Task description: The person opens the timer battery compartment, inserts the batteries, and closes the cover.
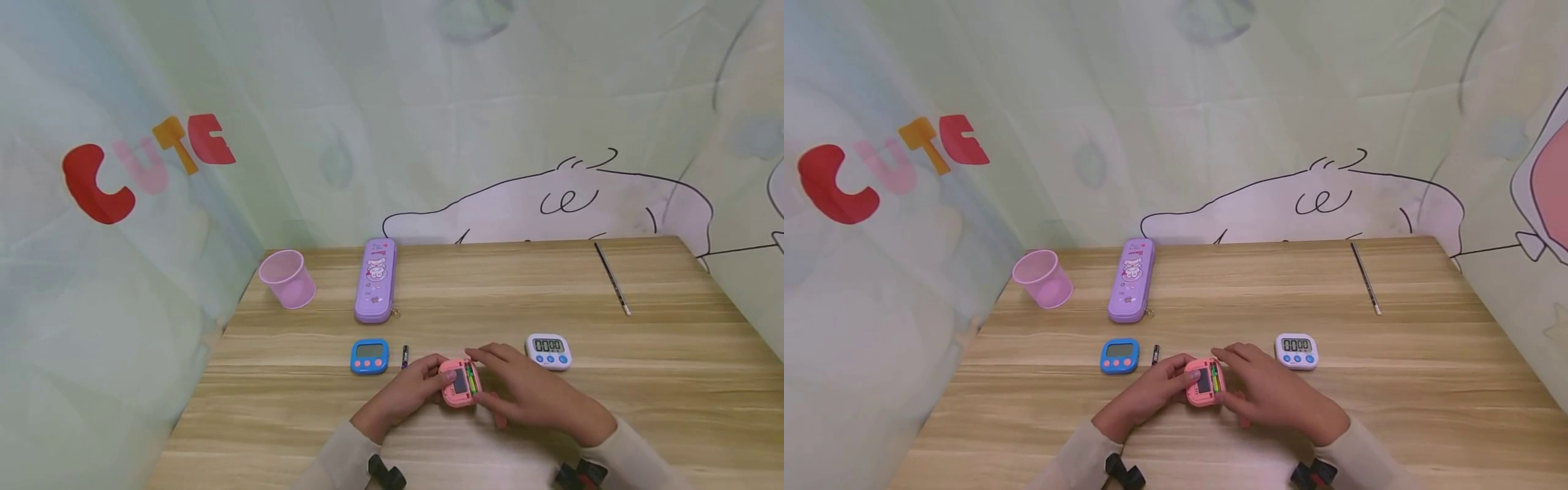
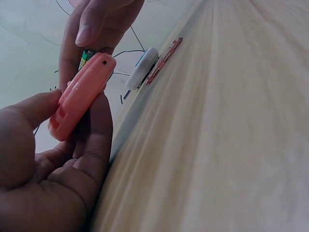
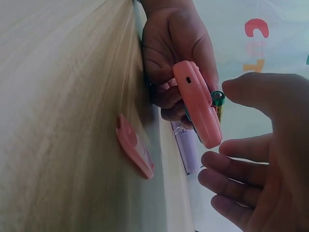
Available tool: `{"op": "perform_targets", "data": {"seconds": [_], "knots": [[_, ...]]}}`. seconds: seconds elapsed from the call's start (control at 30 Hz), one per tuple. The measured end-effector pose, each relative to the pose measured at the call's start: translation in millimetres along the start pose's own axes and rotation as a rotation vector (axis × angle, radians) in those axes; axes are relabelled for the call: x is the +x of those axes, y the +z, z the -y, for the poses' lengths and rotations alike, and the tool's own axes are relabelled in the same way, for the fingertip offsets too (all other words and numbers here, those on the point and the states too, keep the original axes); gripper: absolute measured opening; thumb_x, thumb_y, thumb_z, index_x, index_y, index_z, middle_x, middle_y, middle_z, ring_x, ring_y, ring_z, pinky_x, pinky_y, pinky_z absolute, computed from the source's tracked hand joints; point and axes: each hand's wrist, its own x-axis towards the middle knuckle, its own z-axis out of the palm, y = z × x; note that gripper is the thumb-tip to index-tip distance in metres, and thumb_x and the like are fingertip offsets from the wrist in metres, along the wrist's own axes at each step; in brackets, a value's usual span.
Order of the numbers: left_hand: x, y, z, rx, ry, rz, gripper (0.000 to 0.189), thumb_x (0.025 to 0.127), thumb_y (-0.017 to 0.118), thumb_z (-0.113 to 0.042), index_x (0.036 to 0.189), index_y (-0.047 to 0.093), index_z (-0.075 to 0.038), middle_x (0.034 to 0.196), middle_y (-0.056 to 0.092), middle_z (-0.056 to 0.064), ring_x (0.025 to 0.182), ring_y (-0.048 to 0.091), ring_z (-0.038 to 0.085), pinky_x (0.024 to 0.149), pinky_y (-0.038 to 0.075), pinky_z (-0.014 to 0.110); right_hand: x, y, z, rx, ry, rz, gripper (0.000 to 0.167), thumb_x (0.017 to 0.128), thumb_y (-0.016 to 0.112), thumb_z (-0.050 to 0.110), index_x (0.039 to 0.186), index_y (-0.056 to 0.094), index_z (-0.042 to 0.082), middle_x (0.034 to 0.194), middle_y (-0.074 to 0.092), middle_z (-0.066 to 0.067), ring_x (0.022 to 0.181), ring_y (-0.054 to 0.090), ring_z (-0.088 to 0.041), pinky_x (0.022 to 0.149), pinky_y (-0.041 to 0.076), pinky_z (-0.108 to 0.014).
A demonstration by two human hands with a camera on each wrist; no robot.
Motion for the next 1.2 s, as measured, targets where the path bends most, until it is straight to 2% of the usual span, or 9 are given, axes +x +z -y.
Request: {"op": "perform_targets", "data": {"seconds": [0.27,0.5,0.87,1.1,1.2], "knots": [[-0.2,0.4,-0.5,-0.004,0.0,0.004,0.036,0.099,0.058,-0.027,0.122,0.055,0.001,0.108,0.067,0.012,0.095,0.066,0.019,0.081,0.056,0.031,-0.3,2.0,-2.6,0.004,-0.002,0.007,0.058,0.095,0.06,0.045,0.142,0.049,0.012,0.133,0.053,0.0,0.124,0.049,-0.018,0.101,0.045,-0.04],[-0.1,0.6,-1.1,0.005,0.007,0.006,0.036,0.099,0.057,-0.028,0.122,0.056,0.0,0.109,0.067,0.012,0.096,0.065,0.019,0.082,0.056,0.03,0.1,3.9,-5.0,0.036,0.027,0.026,0.057,0.094,0.06,0.048,0.141,0.051,0.015,0.131,0.054,0.005,0.123,0.049,-0.013,0.102,0.045,-0.038],[-1.8,-0.5,-5.0,0.123,-0.017,-0.017,0.037,0.099,0.057,-0.034,0.123,0.059,-0.006,0.106,0.068,0.006,0.092,0.063,0.016,0.081,0.054,0.028,1.4,6.9,-5.8,0.093,0.086,0.053,0.059,0.093,0.058,0.054,0.138,0.052,0.017,0.122,0.058,0.01,0.115,0.053,-0.008,0.098,0.048,-0.036],[-2.1,-0.3,-4.6,0.14,-0.013,-0.028,0.034,0.099,0.057,-0.031,0.123,0.06,-0.007,0.105,0.068,0.005,0.091,0.062,0.016,0.082,0.053,0.028,2.9,7.8,-3.9,0.174,0.126,0.082,0.06,0.093,0.06,0.052,0.137,0.05,0.013,0.119,0.06,0.009,0.115,0.054,-0.01,0.1,0.046,-0.039],[-2.2,0.0,-5.1,0.163,-0.01,-0.03,0.034,0.099,0.057,-0.033,0.122,0.061,-0.008,0.105,0.068,0.004,0.093,0.061,0.015,0.084,0.052,0.028,2.8,8.5,-3.8,0.257,0.135,0.094,0.056,0.093,0.061,0.049,0.135,0.05,0.013,0.115,0.061,0.008,0.096,0.062,-0.006,0.098,0.047,-0.039]]}}
